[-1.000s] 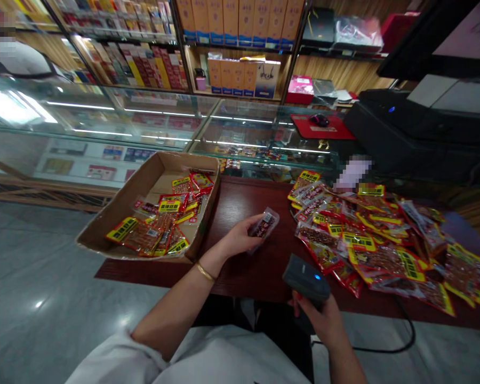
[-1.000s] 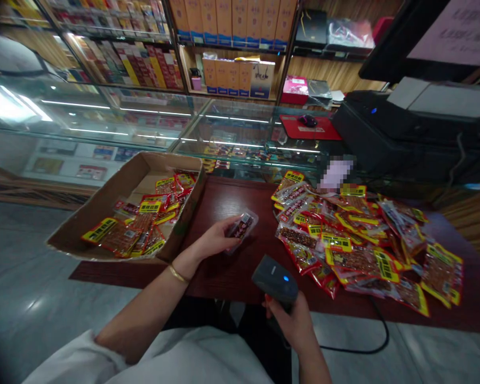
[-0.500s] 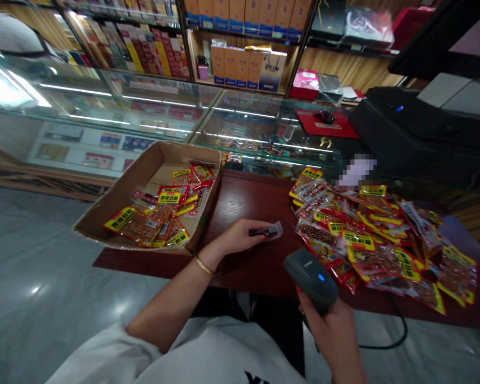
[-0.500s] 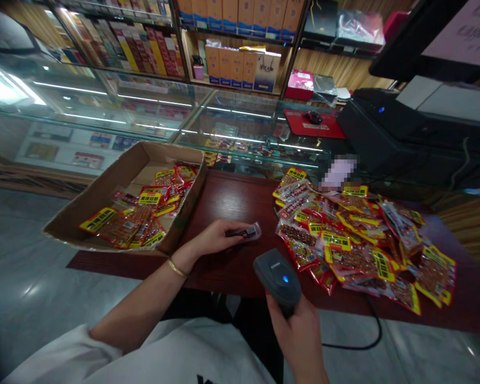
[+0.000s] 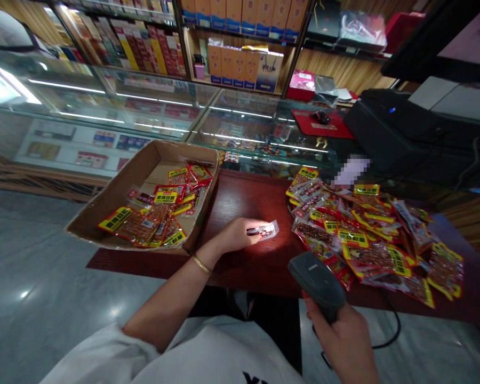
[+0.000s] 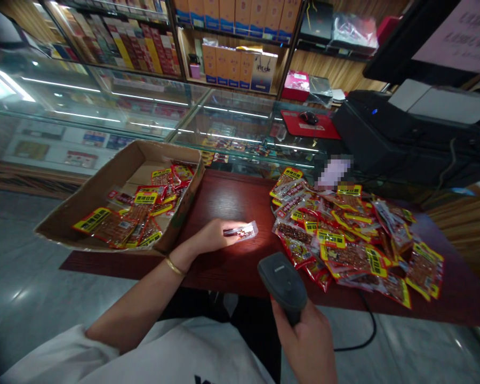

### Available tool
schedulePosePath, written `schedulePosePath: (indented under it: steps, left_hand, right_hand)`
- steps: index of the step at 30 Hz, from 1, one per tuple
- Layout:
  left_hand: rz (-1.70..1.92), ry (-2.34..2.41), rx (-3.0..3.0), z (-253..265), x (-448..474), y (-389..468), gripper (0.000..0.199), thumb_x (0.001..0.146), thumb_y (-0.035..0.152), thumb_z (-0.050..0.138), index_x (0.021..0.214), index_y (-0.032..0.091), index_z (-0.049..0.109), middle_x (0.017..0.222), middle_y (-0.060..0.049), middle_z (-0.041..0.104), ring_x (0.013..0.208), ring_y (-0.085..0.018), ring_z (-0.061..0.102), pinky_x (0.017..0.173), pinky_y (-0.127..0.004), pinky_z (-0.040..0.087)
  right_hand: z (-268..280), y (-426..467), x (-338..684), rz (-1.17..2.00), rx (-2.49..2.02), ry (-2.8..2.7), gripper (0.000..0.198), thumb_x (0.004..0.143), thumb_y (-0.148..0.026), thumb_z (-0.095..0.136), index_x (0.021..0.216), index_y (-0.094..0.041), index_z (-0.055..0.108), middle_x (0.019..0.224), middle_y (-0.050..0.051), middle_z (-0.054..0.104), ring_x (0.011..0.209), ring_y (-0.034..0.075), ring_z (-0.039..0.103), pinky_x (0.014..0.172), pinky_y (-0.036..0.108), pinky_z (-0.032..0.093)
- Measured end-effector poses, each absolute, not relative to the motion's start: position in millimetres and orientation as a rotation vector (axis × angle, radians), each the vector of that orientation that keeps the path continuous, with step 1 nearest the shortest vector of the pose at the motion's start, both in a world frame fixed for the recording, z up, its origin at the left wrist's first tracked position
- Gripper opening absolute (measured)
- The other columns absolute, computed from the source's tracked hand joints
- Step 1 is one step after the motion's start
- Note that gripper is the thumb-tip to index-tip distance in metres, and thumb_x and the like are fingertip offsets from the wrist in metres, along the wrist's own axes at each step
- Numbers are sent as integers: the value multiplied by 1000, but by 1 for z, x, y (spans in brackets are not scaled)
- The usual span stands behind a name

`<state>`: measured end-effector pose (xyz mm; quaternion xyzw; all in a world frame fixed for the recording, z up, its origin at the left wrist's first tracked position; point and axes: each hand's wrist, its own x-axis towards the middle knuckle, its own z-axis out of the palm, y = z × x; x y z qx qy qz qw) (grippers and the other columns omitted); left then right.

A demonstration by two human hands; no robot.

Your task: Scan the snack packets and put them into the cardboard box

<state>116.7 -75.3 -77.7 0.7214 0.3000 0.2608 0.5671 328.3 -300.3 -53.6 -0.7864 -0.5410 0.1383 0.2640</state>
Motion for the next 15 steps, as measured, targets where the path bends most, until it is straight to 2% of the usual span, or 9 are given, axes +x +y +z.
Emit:
schedulePosePath:
  steps: [4, 7, 11, 15]
  left_hand:
    - [618, 705, 1611, -75, 116, -75, 47, 74, 13, 71, 121, 16, 74, 120, -6, 78, 110, -25, 71, 104, -36, 49]
    - [645, 723, 1499, -74, 116, -74, 46, 71, 15, 74, 118, 18, 76, 115, -5, 79, 109, -25, 71, 101, -35, 51]
    - [702, 786, 1282, -73, 120, -74, 52, 68, 16, 76, 120, 17, 73, 110, -7, 80, 97, -24, 73, 84, -31, 56]
    - [724, 795, 1057, -64, 145, -72, 48, 74, 19, 71, 121, 19, 71, 103, -5, 80, 78, -18, 73, 70, -26, 55]
  right_hand:
    - [-57, -298, 328, 396, -2102, -1383, 49, 84, -64, 59, 87, -18, 76, 71, 11, 76, 67, 29, 73, 63, 36, 56]
    - [-67, -289, 323, 550, -2018, -1242, 45, 84, -62, 62, 80, -18, 75, 65, 9, 73, 61, 25, 70, 62, 33, 55]
    - [-94, -271, 319, 884, -1749, -989, 48, 82, -62, 65, 75, -15, 72, 58, 6, 69, 53, 20, 65, 56, 30, 53]
    - [-116, -262, 324, 1014, -1555, -862, 47, 77, -61, 72, 74, -14, 71, 55, 5, 66, 48, 17, 61, 53, 29, 52]
